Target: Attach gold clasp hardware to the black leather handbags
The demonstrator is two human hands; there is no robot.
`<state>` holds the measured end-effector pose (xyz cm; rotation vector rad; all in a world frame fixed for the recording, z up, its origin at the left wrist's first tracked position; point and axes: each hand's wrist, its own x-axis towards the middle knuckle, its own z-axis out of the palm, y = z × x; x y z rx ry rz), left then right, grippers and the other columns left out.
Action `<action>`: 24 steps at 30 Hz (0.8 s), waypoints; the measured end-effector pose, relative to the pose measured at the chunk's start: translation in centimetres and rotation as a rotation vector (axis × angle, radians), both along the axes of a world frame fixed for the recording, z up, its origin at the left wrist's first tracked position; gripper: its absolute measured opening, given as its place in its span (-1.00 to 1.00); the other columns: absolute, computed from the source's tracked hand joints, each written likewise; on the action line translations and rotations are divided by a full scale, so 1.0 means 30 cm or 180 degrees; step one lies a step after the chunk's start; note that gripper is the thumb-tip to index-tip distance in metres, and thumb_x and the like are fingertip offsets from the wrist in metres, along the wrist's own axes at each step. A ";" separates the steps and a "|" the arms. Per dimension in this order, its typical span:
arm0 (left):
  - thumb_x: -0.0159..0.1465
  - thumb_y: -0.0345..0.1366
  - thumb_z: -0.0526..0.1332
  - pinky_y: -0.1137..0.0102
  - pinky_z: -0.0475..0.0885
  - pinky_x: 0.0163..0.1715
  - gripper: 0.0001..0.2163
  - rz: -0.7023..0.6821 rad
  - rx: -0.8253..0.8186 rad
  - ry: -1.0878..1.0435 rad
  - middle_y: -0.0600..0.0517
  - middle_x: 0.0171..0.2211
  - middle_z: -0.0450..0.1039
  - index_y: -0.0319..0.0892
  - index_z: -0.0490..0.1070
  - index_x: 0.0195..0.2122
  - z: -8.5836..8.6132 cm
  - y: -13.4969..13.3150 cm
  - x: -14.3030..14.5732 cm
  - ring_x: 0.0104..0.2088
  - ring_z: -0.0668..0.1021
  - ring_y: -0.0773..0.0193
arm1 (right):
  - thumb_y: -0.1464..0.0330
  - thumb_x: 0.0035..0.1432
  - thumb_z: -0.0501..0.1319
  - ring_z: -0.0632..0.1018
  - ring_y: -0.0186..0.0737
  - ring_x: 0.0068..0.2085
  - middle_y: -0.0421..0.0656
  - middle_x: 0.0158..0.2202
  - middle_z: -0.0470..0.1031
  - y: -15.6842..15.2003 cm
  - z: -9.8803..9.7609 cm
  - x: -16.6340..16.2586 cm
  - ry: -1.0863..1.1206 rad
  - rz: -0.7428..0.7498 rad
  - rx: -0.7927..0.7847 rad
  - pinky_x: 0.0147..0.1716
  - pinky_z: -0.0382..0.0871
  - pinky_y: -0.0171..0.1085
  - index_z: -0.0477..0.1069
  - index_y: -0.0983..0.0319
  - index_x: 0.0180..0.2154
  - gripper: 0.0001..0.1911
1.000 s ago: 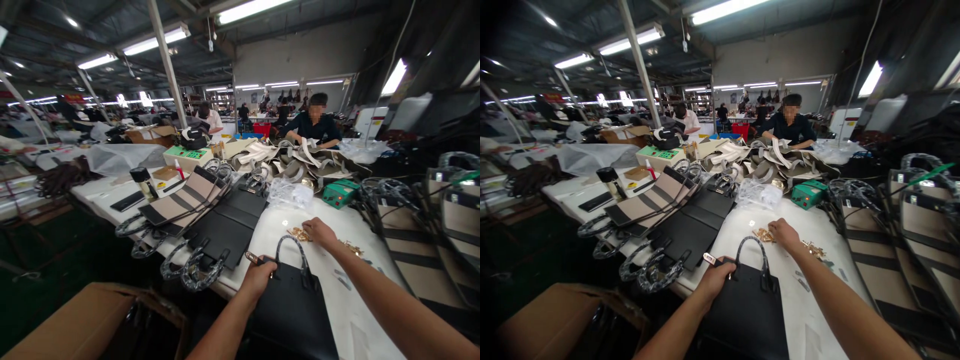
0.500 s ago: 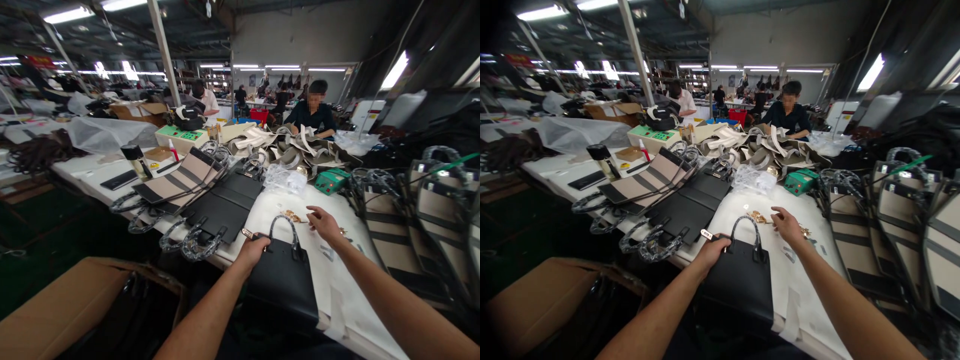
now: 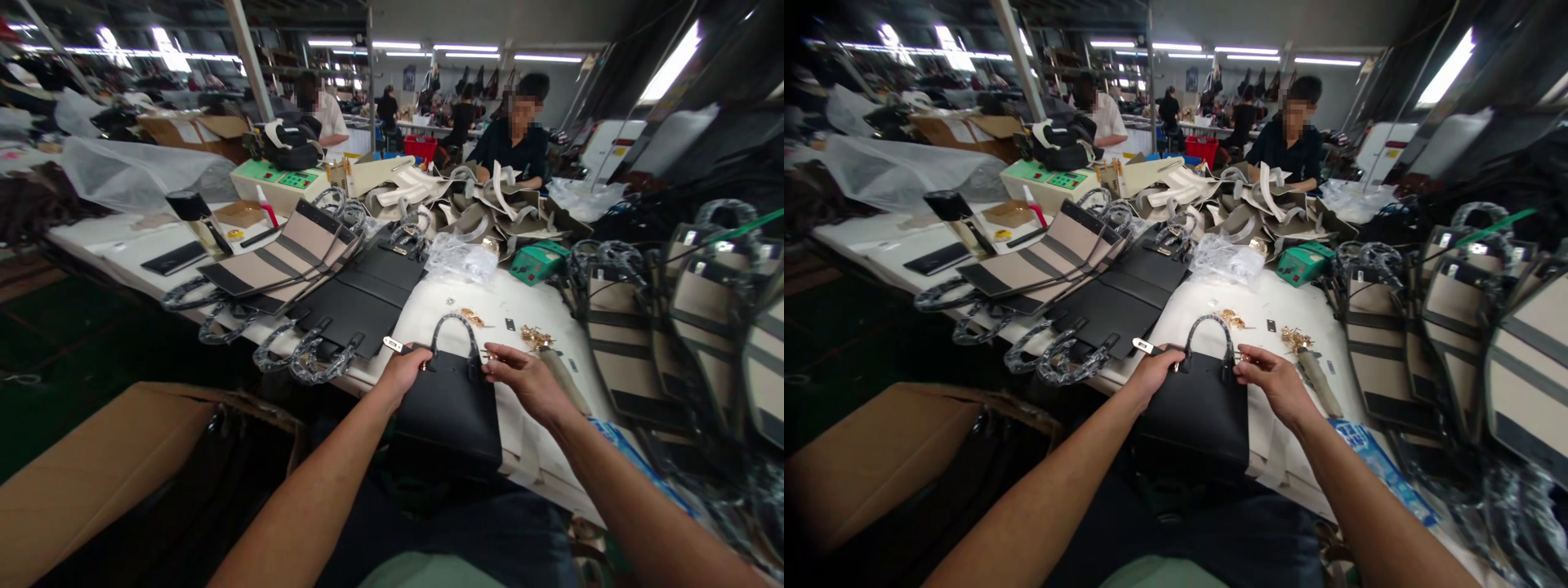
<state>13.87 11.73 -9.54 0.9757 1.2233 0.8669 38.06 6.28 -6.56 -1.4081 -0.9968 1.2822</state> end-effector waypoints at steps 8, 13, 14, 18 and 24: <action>0.06 -0.20 0.24 0.41 0.29 -0.44 -0.85 0.0013 0.0078 -0.0011 0.10 -0.52 0.45 -0.15 0.50 -0.42 0.019 -0.010 -0.003 -0.45 0.46 0.27 | 0.09 0.22 0.26 0.57 -0.07 -0.06 -0.11 -0.11 0.59 -0.058 -0.003 -0.181 -0.1390 0.0140 0.1334 0.00 0.44 -0.12 0.60 0.12 -0.21 -0.72; 0.05 -0.21 0.23 0.41 0.28 -0.43 -0.86 0.0047 0.0116 0.0051 0.10 -0.53 0.43 -0.16 0.47 -0.46 0.029 -0.019 0.000 -0.44 0.46 0.26 | 0.13 0.34 0.11 0.57 -0.06 -0.05 -0.11 -0.04 0.57 -0.042 -0.030 -0.192 -0.2673 0.0075 0.1540 0.00 0.41 -0.14 0.56 0.07 -0.09 -0.70; 0.05 -0.21 0.22 0.41 0.28 -0.43 -0.87 0.0057 0.0127 0.0062 0.11 -0.54 0.42 -0.16 0.46 -0.47 0.029 -0.019 0.001 -0.44 0.45 0.27 | 0.14 0.35 0.10 0.57 -0.04 -0.06 -0.11 -0.03 0.57 -0.040 -0.025 -0.182 -0.2989 0.0136 0.1468 -0.01 0.40 -0.12 0.55 0.05 -0.07 -0.69; 0.05 -0.22 0.20 0.40 0.28 -0.43 -0.87 0.0058 0.0153 0.0073 0.11 -0.56 0.41 -0.16 0.47 -0.47 0.023 -0.016 0.003 -0.46 0.44 0.26 | 0.14 0.34 0.11 0.57 0.00 -0.08 -0.13 0.01 0.57 -0.020 0.002 -0.115 -0.3533 0.0025 0.1319 -0.07 0.39 -0.09 0.56 0.05 -0.07 -0.70; 0.06 -0.23 0.19 0.39 0.26 -0.43 -0.86 0.0022 0.0166 0.0120 0.10 -0.54 0.43 -0.15 0.48 -0.47 0.023 -0.012 0.001 -0.44 0.44 0.25 | 0.05 0.20 0.23 0.60 -0.04 -0.14 -0.12 -0.13 0.63 0.016 -0.019 -0.063 -0.2292 -0.0280 0.0637 -0.13 0.46 -0.13 0.60 0.13 -0.16 -0.65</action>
